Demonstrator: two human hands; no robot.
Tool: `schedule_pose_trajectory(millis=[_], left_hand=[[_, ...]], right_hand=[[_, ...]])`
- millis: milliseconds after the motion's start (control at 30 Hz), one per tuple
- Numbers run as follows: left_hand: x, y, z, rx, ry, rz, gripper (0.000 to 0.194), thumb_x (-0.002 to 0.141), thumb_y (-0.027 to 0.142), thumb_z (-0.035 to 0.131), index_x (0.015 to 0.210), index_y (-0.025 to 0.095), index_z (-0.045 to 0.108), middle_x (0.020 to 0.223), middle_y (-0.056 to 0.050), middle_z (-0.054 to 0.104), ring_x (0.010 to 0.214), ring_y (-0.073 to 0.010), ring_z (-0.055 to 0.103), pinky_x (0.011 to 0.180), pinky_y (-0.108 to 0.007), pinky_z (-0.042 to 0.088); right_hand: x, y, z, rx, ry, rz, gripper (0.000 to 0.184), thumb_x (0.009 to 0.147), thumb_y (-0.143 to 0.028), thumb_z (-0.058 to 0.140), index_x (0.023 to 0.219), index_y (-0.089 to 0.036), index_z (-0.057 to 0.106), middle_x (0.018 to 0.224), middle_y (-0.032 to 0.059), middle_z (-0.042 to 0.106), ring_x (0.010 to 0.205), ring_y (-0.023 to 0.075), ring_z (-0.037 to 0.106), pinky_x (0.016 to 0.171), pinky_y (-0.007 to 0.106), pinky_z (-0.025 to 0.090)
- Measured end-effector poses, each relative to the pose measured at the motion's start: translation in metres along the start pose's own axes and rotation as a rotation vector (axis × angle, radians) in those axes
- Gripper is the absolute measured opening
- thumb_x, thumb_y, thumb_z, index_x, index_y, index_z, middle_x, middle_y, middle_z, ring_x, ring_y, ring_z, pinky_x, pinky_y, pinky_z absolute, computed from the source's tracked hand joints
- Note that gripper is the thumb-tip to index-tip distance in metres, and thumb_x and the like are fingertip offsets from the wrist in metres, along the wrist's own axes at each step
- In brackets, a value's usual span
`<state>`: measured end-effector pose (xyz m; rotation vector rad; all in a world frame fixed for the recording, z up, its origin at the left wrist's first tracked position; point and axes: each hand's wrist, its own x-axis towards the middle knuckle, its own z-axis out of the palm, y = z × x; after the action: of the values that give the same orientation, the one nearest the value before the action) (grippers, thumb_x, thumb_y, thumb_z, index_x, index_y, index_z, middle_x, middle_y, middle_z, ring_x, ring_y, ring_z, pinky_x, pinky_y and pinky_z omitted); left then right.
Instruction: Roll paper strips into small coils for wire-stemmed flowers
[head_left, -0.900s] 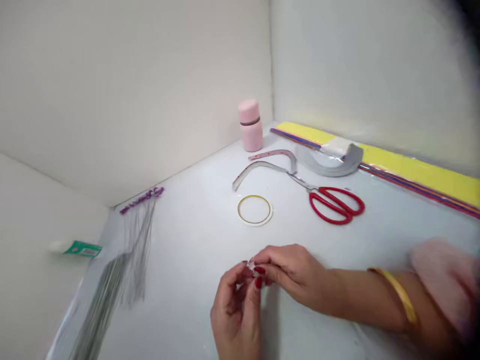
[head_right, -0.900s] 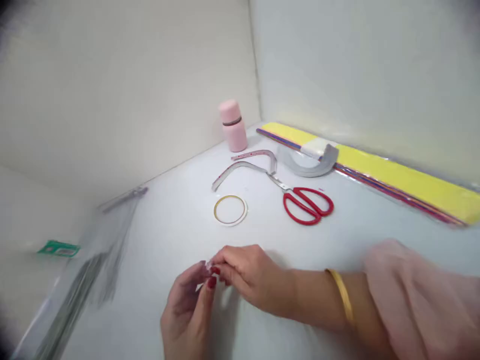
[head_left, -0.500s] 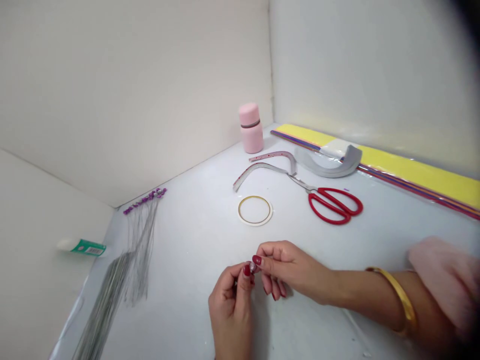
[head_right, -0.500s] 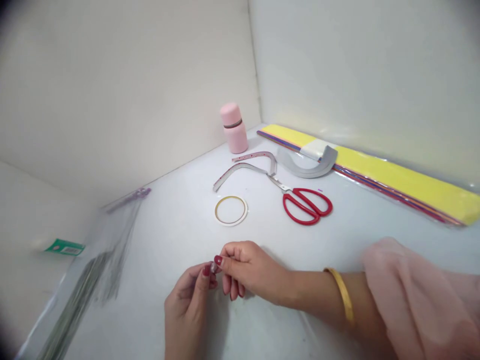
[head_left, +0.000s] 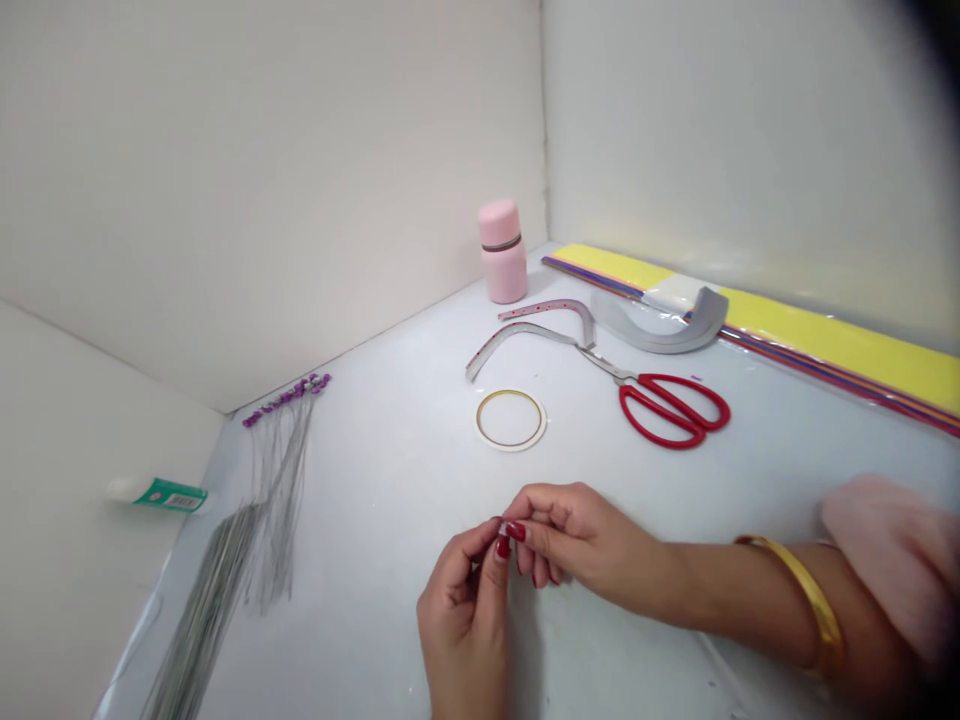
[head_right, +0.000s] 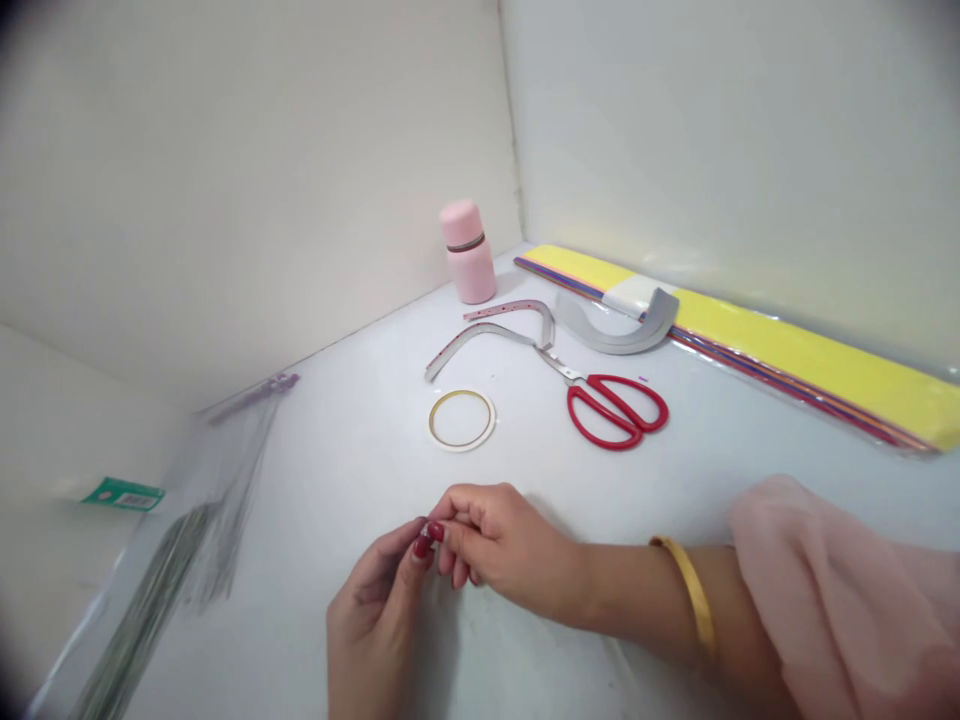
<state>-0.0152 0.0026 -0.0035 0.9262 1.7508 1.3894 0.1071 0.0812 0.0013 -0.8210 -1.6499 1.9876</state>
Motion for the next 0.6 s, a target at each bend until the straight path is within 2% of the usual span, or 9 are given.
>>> schedule_pose_trajectory(millis=[100, 200, 333, 433, 500, 600], left_hand=[[-0.004, -0.003, 0.003, 0.115, 0.092, 0.188, 0.016, 0.078, 0.025, 0.055, 0.087, 0.018, 0.065, 0.085, -0.006, 0.068, 0.077, -0.0160, 0.062, 0.069, -0.025, 0.048], [-0.006, -0.004, 0.003, 0.264, 0.104, 0.396, 0.017, 0.080, 0.018, 0.050, 0.091, 0.019, 0.063, 0.085, -0.005, 0.067, 0.076, -0.0140, 0.061, 0.068, -0.024, 0.048], [-0.002, -0.003, 0.000, 0.434, 0.096, 0.626, 0.019, 0.080, 0.011, 0.049, 0.094, 0.018, 0.060, 0.083, -0.005, 0.065, 0.072, -0.0130, 0.061, 0.066, -0.024, 0.048], [0.003, 0.001, -0.004, 0.533, 0.090, 0.811, 0.016, 0.077, 0.008, 0.052, 0.089, 0.017, 0.059, 0.075, -0.003, 0.066, 0.069, -0.0120, 0.062, 0.065, -0.022, 0.049], [0.006, 0.004, -0.005, 0.587, 0.088, 0.899, 0.014, 0.076, 0.007, 0.054, 0.085, 0.016, 0.057, 0.070, -0.002, 0.066, 0.065, -0.0112, 0.062, 0.063, -0.020, 0.049], [0.007, 0.007, -0.006, 0.634, 0.087, 0.938, 0.011, 0.077, 0.008, 0.052, 0.083, 0.016, 0.056, 0.068, -0.002, 0.065, 0.062, -0.0113, 0.062, 0.061, -0.020, 0.049]], right_hand=[[-0.003, -0.001, -0.001, -0.187, 0.000, -0.125, 0.015, 0.085, -0.022, 0.041, 0.085, -0.014, 0.055, 0.065, -0.0003, 0.054, 0.057, 0.0080, 0.051, 0.054, 0.020, 0.043], [-0.005, -0.003, -0.001, -0.303, -0.008, -0.215, 0.016, 0.085, -0.017, 0.039, 0.090, -0.014, 0.055, 0.066, 0.0001, 0.055, 0.059, 0.0085, 0.052, 0.056, 0.019, 0.044], [-0.005, -0.005, 0.000, -0.327, -0.004, -0.223, 0.016, 0.085, -0.016, 0.039, 0.087, -0.014, 0.055, 0.065, -0.0002, 0.055, 0.058, 0.0085, 0.052, 0.055, 0.019, 0.044], [-0.005, -0.004, -0.001, -0.309, -0.020, -0.224, 0.015, 0.085, -0.016, 0.040, 0.087, -0.014, 0.054, 0.064, -0.0004, 0.055, 0.057, 0.0082, 0.052, 0.055, 0.018, 0.045], [-0.004, -0.004, -0.002, -0.306, -0.029, -0.232, 0.014, 0.084, -0.016, 0.040, 0.086, -0.014, 0.054, 0.064, -0.0006, 0.055, 0.057, 0.0081, 0.052, 0.055, 0.017, 0.045], [-0.005, -0.003, -0.003, -0.321, -0.034, -0.247, 0.014, 0.083, -0.014, 0.041, 0.085, -0.014, 0.054, 0.063, -0.0009, 0.055, 0.056, 0.0081, 0.052, 0.054, 0.017, 0.044]])
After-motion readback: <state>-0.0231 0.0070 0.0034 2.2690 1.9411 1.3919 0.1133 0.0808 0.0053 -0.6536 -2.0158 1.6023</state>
